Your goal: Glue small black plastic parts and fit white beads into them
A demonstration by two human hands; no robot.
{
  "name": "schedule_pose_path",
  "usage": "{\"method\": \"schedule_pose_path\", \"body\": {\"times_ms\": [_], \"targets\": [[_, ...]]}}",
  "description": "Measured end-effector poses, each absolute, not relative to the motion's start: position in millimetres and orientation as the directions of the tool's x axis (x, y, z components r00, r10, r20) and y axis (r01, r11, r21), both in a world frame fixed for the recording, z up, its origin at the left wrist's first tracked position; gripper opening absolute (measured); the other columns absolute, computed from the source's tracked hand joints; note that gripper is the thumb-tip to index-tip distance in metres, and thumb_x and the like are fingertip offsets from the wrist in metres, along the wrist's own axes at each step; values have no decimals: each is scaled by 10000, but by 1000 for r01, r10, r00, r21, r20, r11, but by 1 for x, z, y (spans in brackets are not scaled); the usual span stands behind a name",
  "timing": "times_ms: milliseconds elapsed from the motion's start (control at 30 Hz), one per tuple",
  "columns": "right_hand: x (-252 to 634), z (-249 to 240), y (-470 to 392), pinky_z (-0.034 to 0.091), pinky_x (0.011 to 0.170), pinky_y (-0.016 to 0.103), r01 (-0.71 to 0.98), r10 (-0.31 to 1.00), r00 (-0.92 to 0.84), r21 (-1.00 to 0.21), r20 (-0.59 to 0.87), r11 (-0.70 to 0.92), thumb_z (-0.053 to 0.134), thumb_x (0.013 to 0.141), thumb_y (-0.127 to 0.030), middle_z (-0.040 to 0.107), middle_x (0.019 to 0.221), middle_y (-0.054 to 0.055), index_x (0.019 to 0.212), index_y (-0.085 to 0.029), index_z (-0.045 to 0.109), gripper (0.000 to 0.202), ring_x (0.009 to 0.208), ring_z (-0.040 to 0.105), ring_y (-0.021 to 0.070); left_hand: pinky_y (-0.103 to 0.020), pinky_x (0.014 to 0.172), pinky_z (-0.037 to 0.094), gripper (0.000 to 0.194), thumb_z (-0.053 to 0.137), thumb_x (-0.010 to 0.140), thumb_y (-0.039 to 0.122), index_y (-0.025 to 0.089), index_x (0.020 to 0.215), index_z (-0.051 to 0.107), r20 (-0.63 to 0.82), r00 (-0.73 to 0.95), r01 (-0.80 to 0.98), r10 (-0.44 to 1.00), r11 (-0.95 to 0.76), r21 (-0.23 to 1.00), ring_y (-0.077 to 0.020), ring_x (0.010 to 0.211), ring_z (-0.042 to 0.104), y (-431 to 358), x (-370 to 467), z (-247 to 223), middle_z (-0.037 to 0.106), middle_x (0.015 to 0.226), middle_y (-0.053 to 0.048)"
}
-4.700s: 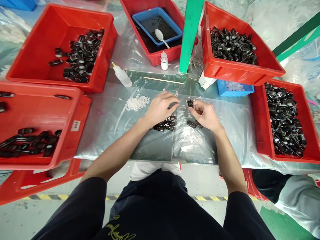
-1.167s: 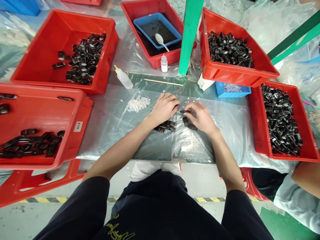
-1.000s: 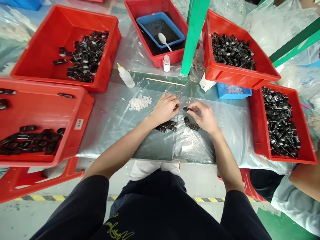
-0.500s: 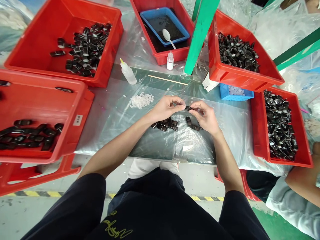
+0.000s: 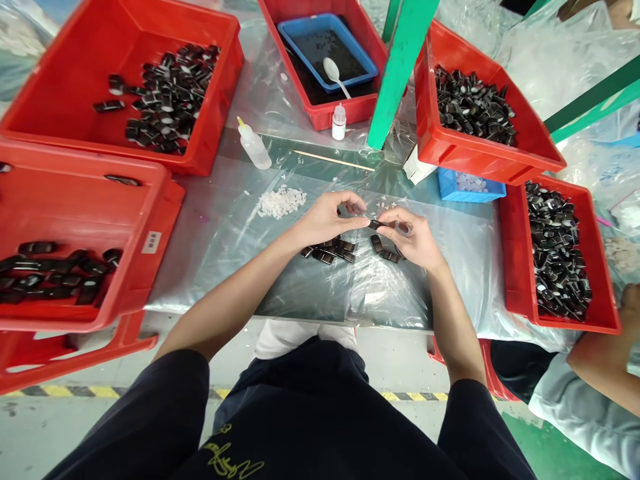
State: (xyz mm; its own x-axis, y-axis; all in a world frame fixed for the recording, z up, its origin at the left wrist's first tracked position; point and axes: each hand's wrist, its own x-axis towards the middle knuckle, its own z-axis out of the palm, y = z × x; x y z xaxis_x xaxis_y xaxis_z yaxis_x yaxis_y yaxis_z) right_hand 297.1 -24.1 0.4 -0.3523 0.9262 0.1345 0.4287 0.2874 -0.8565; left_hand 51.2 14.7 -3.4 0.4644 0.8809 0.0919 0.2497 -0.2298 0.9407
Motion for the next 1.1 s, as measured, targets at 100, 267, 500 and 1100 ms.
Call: {"method": "schedule_pose_path", "body": {"times_ms": [100,267,500,1100], "targets": [[310,10,-23,488,751,339,486,911,-407,-829,66,277,770,952,-473,776,937,53,947,-215,754,258,836,652,202,-344,853,507,260,712,933,442,184,952,737,145,500,413,854,-383,826,-200,889,669,13,42,6,769,968,-73],[326,15,-21,488,735,345,537,861,-505,-800,-51,268,796,930,-454,789,907,64,858,-215,820,250,846,653,210,-372,869,483,213,630,953,336,219,804,727,-29,740,539,672,-566,623,-209,822,656,4,32,17,741,867,-37],[315,15,-24,489,720,342,516,881,-473,-810,3,280,738,977,-565,751,846,58,841,-217,812,381,841,655,211,-400,970,465,166,643,847,203,234,683,636,-11,770,529,637,-629,569,-242,875,653,-6,36,9,692,809,-28],[291,0,-28,518,1004,481,557,812,-554,-644,182,524,717,1021,-371,787,1132,85,1112,-253,804,172,1044,673,283,-326,848,523,213,627,1005,381,209,1002,752,187,517,479,835,-463,746,-205,876,710,2,59,0,792,942,-52]]}}
